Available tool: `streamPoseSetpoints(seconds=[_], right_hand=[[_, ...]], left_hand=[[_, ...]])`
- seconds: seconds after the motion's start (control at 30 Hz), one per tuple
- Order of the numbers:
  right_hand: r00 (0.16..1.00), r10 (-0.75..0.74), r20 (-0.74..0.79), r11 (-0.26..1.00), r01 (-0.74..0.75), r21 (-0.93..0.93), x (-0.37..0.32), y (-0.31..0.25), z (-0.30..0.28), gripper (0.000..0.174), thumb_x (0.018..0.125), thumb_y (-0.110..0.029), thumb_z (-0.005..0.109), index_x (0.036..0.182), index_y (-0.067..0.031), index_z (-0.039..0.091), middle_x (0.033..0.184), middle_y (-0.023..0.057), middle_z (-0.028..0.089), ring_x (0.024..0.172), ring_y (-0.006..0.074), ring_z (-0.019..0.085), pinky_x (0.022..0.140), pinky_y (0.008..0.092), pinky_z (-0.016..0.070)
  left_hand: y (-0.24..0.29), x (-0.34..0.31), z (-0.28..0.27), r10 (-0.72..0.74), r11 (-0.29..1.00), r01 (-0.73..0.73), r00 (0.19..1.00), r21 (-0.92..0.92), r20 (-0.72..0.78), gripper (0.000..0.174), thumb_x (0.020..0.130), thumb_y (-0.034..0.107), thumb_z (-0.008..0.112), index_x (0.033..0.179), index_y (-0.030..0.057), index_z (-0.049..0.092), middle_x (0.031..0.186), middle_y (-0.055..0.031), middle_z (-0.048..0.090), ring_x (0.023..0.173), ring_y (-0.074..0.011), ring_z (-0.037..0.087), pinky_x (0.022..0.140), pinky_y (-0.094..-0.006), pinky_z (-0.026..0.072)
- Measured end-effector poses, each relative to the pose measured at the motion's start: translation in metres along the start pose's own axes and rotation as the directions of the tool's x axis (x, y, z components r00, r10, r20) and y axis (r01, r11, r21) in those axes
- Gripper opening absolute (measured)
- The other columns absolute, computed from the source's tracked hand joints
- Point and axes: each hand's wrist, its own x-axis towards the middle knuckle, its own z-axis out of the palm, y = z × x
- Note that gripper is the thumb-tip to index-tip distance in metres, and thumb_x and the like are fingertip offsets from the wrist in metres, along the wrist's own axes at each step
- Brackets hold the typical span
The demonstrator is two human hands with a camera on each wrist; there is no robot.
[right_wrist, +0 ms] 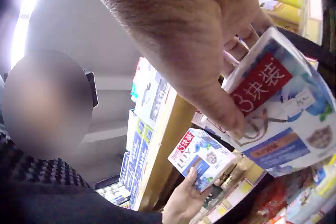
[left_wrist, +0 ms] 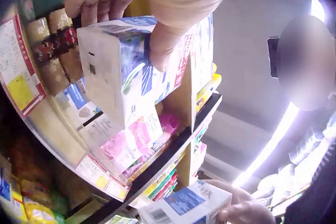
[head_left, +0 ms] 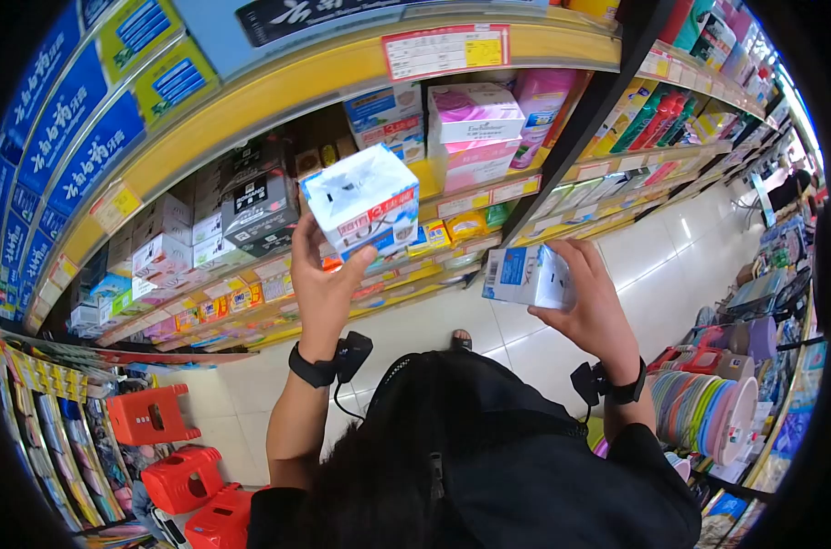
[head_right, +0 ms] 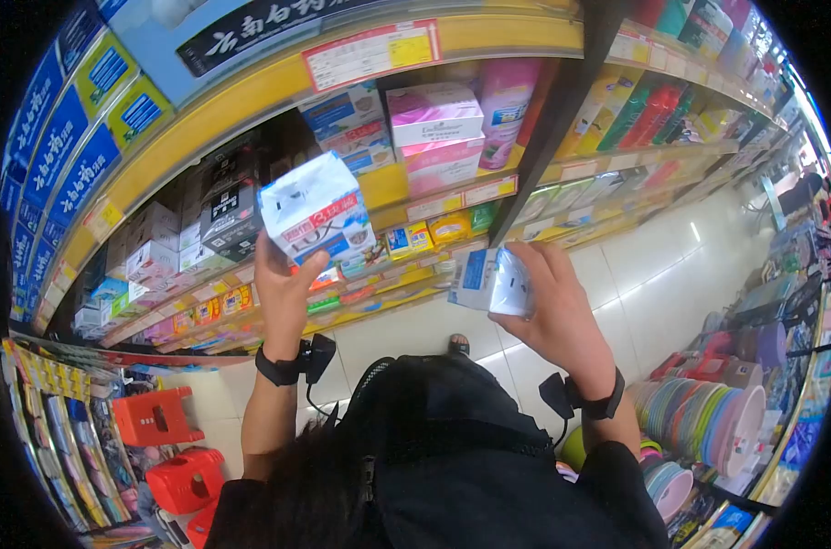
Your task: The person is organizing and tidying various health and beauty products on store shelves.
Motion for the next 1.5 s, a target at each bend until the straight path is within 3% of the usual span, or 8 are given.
streamPoseSetpoints(seconds=[0.27, 0.53, 0.77, 0.83, 0.97, 1.03, 1.37, 1.5], right_hand=[[0.993, 0.118, -0.002, 0.990, -0.117, 0.082, -0.008, 0.045, -0.004, 0.074, 0.060, -0.007, 0.080, 0.125, -0.0052, 0.046, 0.119, 0.0175, 0.048, 0.110, 0.0380, 0.049, 0.092, 0.0405, 0.0443], [0.997, 0.078, 0.020, 0.993, -0.079, 0.084, 0.005, 0.084, -0.008, 0.073, 0.060, -0.007, 0.081, 0.124, -0.0054, 0.046, 0.119, 0.0176, 0.048, 0.110, 0.0379, 0.050, 0.092, 0.0403, 0.0443], [0.998, 0.048, 0.044, 0.995, -0.051, 0.081, 0.010, 0.102, -0.013, 0.073, 0.060, -0.006, 0.081, 0.124, -0.0052, 0.046, 0.120, 0.0180, 0.048, 0.110, 0.0380, 0.049, 0.093, 0.0401, 0.0438], [0.998, 0.048, 0.047, 0.995, -0.052, 0.087, 0.009, 0.106, -0.014, 0.073, 0.060, -0.006, 0.081, 0.124, -0.0052, 0.046, 0.120, 0.0181, 0.048, 0.111, 0.0380, 0.050, 0.093, 0.0400, 0.0437], [0.995, 0.073, 0.073, 0.991, -0.081, 0.104, 0.009, 0.113, -0.017, 0.073, 0.059, -0.006, 0.081, 0.125, -0.0050, 0.047, 0.120, 0.0182, 0.048, 0.111, 0.0377, 0.049, 0.094, 0.0396, 0.0434], [0.992, 0.086, 0.096, 0.991, -0.095, 0.096, 0.008, 0.118, -0.018, 0.076, 0.059, -0.006, 0.081, 0.127, -0.0049, 0.045, 0.124, 0.0187, 0.046, 0.113, 0.0379, 0.049, 0.096, 0.0398, 0.0433], [0.996, 0.065, 0.068, 0.991, -0.072, 0.116, 0.016, 0.131, -0.013, 0.073, 0.059, -0.006, 0.080, 0.124, -0.0045, 0.047, 0.118, 0.0184, 0.048, 0.109, 0.0378, 0.050, 0.093, 0.0397, 0.0446], [0.996, 0.055, 0.071, 0.992, -0.062, 0.106, 0.021, 0.132, -0.011, 0.072, 0.059, -0.006, 0.080, 0.123, -0.0041, 0.047, 0.118, 0.0185, 0.049, 0.108, 0.0379, 0.051, 0.092, 0.0397, 0.0448]], left_hand=[[-0.006, 0.032, 0.033, 0.044, 0.989, -0.041, 0.999, 0.144, -0.021, 0.076, 0.071, 0.020, 0.079, 0.131, -0.0037, 0.039, 0.127, -0.0193, 0.048, 0.121, -0.0276, 0.046, 0.103, -0.0380, 0.0343], [-0.005, 0.036, 0.052, 0.079, 0.955, -0.062, 0.996, 0.289, -0.046, 0.078, 0.073, 0.020, 0.078, 0.134, -0.0042, 0.036, 0.131, -0.0202, 0.046, 0.123, -0.0297, 0.045, 0.104, -0.0384, 0.0336], [-0.009, 0.040, 0.054, 0.085, 0.950, -0.069, 0.996, 0.304, -0.039, 0.077, 0.075, 0.018, 0.076, 0.135, -0.0046, 0.034, 0.128, -0.0186, 0.047, 0.120, -0.0276, 0.047, 0.102, -0.0372, 0.0354], [-0.009, 0.041, 0.054, 0.029, 0.988, -0.025, 0.999, 0.152, -0.029, 0.075, 0.076, 0.016, 0.075, 0.135, -0.0043, 0.033, 0.127, -0.0166, 0.047, 0.118, -0.0251, 0.048, 0.101, -0.0356, 0.0368], [-0.012, 0.044, 0.053, 0.020, 0.988, -0.017, 1.000, 0.152, -0.016, 0.075, 0.077, 0.015, 0.074, 0.137, -0.0033, 0.032, 0.125, -0.0158, 0.049, 0.117, -0.0235, 0.049, 0.100, -0.0345, 0.0375], [-0.011, 0.045, 0.055, 0.064, 0.961, -0.059, 0.998, 0.270, -0.010, 0.074, 0.079, 0.013, 0.072, 0.138, -0.0021, 0.030, 0.124, -0.0162, 0.048, 0.117, -0.0237, 0.049, 0.100, -0.0346, 0.0373], [-0.004, 0.045, 0.056, -0.013, 0.952, 0.014, 1.000, 0.305, -0.004, 0.073, 0.081, 0.014, 0.070, 0.139, -0.0015, 0.029, 0.124, -0.0168, 0.046, 0.116, -0.0260, 0.049, 0.099, -0.0356, 0.0379], [-0.017, 0.047, 0.046, 0.066, 0.905, -0.085, 0.996, 0.417, 0.060, 0.067, 0.081, 0.017, 0.069, 0.134, -0.0021, 0.034, 0.122, -0.0176, 0.047, 0.116, -0.0287, 0.047, 0.098, -0.0363, 0.0366]])
